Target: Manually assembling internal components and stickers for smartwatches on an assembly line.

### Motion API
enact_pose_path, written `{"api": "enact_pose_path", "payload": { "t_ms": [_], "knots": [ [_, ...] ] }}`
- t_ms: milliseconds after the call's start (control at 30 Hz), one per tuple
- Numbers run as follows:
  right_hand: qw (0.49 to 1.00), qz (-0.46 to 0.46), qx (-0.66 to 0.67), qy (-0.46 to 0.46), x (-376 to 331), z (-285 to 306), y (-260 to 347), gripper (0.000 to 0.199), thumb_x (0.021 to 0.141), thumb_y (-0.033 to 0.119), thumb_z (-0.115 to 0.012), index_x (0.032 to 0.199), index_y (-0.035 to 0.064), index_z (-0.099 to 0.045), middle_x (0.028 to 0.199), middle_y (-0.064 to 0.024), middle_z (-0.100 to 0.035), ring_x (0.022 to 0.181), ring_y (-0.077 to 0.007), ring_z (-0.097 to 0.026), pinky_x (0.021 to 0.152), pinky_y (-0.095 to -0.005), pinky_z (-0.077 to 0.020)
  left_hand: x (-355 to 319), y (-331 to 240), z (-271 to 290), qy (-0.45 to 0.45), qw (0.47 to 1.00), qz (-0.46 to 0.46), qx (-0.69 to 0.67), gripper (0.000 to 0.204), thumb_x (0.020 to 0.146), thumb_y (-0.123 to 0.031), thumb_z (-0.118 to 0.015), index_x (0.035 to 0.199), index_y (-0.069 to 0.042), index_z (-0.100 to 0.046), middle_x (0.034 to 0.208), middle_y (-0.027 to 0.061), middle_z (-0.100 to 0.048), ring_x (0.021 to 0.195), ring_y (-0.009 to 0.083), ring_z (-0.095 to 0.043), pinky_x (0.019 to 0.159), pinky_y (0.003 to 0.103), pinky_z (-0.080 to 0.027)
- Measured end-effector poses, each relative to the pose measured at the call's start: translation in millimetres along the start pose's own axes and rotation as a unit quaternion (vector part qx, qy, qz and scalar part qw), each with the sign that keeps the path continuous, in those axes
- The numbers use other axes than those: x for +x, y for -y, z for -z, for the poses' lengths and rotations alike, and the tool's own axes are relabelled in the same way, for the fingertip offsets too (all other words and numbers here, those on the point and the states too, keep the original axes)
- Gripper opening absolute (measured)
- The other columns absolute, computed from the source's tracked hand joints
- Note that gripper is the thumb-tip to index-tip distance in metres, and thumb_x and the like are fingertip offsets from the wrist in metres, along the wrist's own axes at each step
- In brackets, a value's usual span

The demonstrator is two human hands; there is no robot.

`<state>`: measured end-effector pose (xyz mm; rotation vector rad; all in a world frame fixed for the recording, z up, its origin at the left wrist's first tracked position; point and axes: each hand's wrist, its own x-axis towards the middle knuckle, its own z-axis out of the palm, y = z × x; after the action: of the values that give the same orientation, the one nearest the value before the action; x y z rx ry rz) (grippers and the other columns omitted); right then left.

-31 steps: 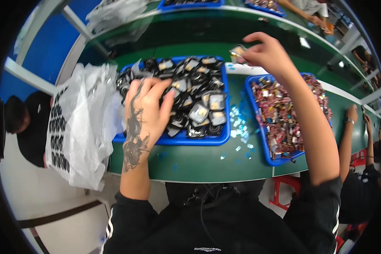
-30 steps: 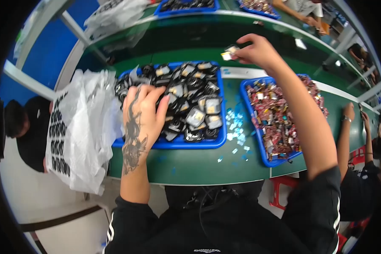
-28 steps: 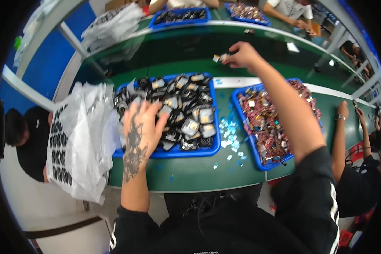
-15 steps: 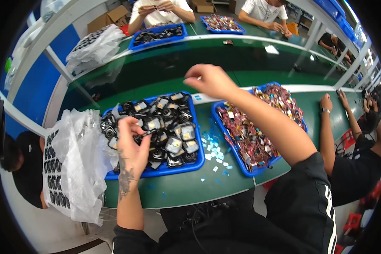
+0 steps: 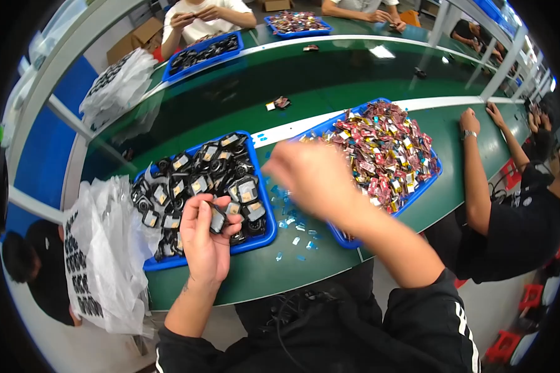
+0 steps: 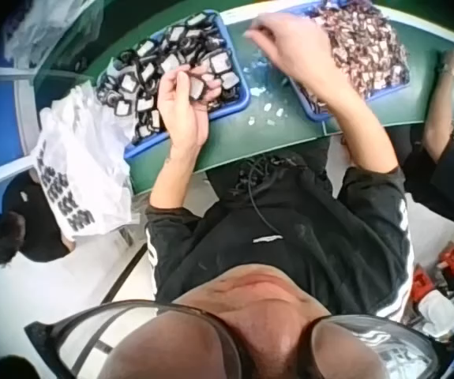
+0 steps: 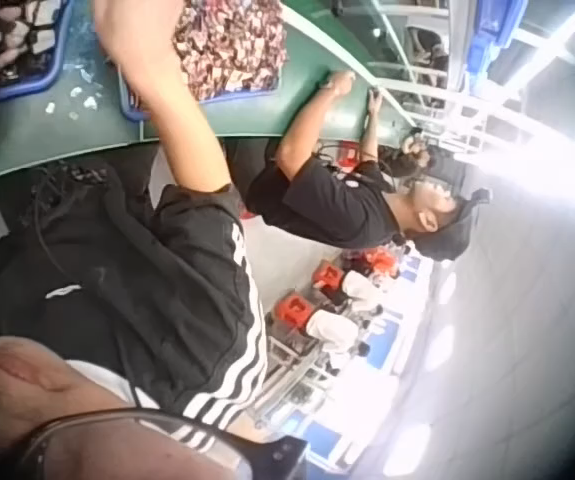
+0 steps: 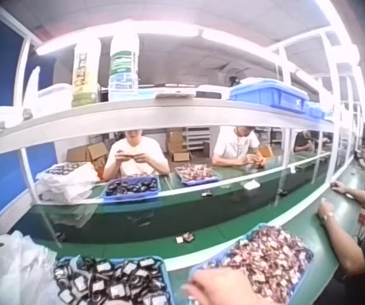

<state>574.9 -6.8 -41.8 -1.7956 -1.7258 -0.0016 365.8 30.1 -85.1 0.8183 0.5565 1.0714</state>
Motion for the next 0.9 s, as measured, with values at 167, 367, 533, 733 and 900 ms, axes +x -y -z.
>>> {"api": "enact_pose_path", "payload": {
  "t_ms": [167, 367, 533, 733, 900],
  "knots": [
    [0.979, -0.013, -0.177, 0.105, 28.8, -0.7, -82.3, 0.015, 0.074, 0.016, -0.073, 0.077, 0.0032, -0.067, 0.082, -0.015, -0.064, 0.086, -0.0332, -0.064, 0.077, -0.0439, -0.0507, 12.7, -1.9, 1.2, 0.048, 0.989, 0.133, -0.037, 0.027, 0.1, -0.021, -0.049, 0.122, -0.006, -0.049, 0.104, 0.0148, -0.063, 0.066, 0.0215, -0.067, 0.056, 0.027, -0.057],
    [0.986, -0.1, 0.132, -0.032, 16.9, 20.3, -84.1, 0.007, 0.084, 0.006, -0.065, 0.087, -0.0007, -0.064, 0.077, -0.0067, -0.064, 0.071, -0.0143, -0.061, 0.066, -0.0288, -0.0479, 10.7, -10.9, 1.7, 0.106, 0.989, 0.101, -0.009, 0.05, 0.095, -0.001, -0.041, 0.143, -0.008, -0.029, 0.12, 0.0172, -0.053, 0.086, 0.0203, -0.059, 0.071, 0.032, -0.052],
    [0.974, -0.166, 0.149, -0.035, -12.4, 46.7, -96.7, 0.008, 0.082, 0.003, -0.065, 0.089, -0.0013, -0.064, 0.077, -0.0016, -0.064, 0.074, -0.0081, -0.059, 0.069, -0.0232, -0.0458, 10.4, -12.5, 2.2, 0.17, 0.974, 0.116, 0.092, 0.028, 0.092, -0.001, -0.048, 0.119, 0.0, -0.053, 0.123, 0.0116, -0.052, 0.089, 0.0167, -0.058, 0.071, 0.028, -0.049],
    [0.921, -0.208, 0.328, 0.035, -46.4, 73.9, -98.3, 0.006, 0.081, -0.001, -0.067, 0.086, 0.0004, -0.064, 0.077, 0.0024, -0.062, 0.067, -0.0013, -0.054, 0.06, -0.0173, -0.0435, 7.2, -19.7, -9.7, 0.19, 0.96, 0.071, 0.191, 0.018, 0.093, -0.005, -0.052, 0.108, 0.002, -0.06, 0.122, 0.0132, -0.054, 0.088, 0.015, -0.059, 0.071, 0.027, -0.048],
    [0.939, -0.225, 0.259, -0.019, -55.8, 74.3, -99.5, 0.007, 0.081, -0.001, -0.068, 0.087, 0.0002, -0.064, 0.074, 0.0021, -0.062, 0.064, -0.0021, -0.054, 0.059, -0.0176, -0.044, 9.8, -21.2, -26.8, 0.24, 0.939, 0.059, 0.239, 0.016, 0.092, -0.002, -0.055, 0.105, 0.001, -0.064, 0.106, 0.005, -0.052, 0.088, 0.0094, -0.055, 0.075, 0.023, -0.047]
  ]
}}
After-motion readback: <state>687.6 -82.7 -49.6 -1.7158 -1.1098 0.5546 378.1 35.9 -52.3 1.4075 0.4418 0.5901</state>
